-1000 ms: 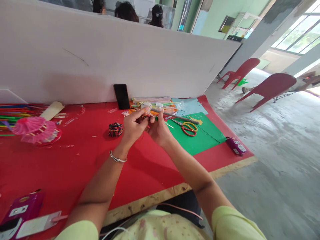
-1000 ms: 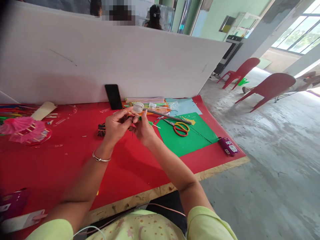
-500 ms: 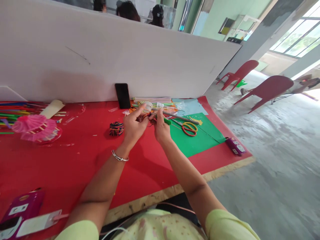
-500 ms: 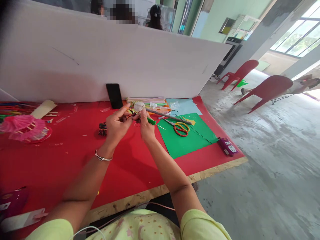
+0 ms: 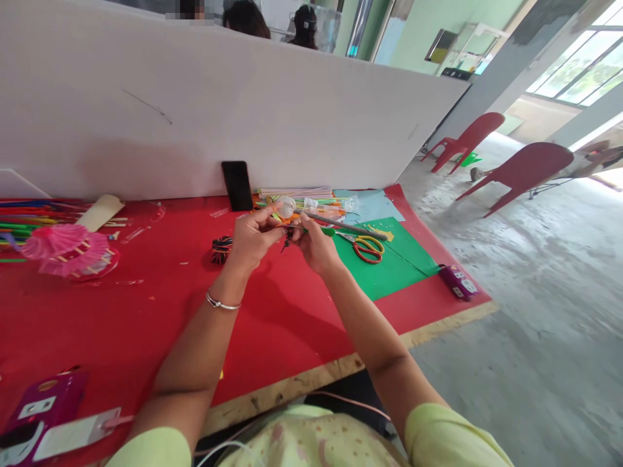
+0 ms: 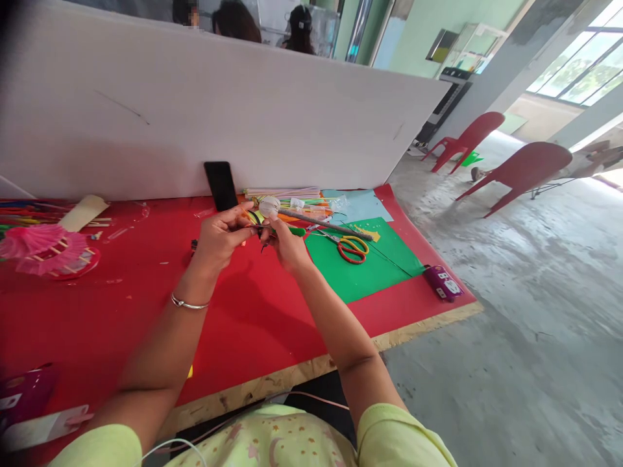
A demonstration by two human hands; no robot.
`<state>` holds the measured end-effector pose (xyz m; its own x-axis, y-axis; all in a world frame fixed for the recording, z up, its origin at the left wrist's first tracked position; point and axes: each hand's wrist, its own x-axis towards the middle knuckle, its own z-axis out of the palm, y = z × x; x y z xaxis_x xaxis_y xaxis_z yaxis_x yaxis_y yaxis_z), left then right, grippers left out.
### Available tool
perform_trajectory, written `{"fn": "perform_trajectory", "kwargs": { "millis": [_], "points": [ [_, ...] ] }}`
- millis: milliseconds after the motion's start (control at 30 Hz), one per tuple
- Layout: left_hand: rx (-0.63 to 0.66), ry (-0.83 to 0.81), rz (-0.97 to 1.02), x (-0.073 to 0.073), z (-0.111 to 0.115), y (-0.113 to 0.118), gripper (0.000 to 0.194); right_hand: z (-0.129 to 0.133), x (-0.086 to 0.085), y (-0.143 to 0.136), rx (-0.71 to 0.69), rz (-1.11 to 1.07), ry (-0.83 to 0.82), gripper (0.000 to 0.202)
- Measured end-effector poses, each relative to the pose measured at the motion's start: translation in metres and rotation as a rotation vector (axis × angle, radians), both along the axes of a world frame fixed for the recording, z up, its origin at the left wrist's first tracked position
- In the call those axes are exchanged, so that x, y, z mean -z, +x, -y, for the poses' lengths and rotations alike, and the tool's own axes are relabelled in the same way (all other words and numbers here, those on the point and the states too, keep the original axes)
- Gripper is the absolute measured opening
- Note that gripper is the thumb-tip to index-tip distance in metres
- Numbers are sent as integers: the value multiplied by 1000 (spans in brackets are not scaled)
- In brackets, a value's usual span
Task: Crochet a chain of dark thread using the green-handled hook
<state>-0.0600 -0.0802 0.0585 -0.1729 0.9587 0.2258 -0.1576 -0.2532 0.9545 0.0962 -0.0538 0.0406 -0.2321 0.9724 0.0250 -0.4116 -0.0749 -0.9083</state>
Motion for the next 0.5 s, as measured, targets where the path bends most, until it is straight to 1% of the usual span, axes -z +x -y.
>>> {"fn": "perform_trajectory", "kwargs": {
  "millis": [133,200,267,367,500],
  "points": [
    [113,-46,-24,-7,3,-7,55,-3,-6,14,-68,95,29,51],
    [152,-58,-48,-8,4,-9,54,-6,-7,20,-95,98,29,49],
    [143,-62,-62,-8,4,-9,54,-8,-9,24,-127,62,-11,50],
    [101,-64,-63,-7,5,-8,53,-9,-12,26,-154,-1,-122,48],
    [150,-84,-42,-6,3,-8,55,-8,-15,26,-160,-35,-220,41]
  ]
}}
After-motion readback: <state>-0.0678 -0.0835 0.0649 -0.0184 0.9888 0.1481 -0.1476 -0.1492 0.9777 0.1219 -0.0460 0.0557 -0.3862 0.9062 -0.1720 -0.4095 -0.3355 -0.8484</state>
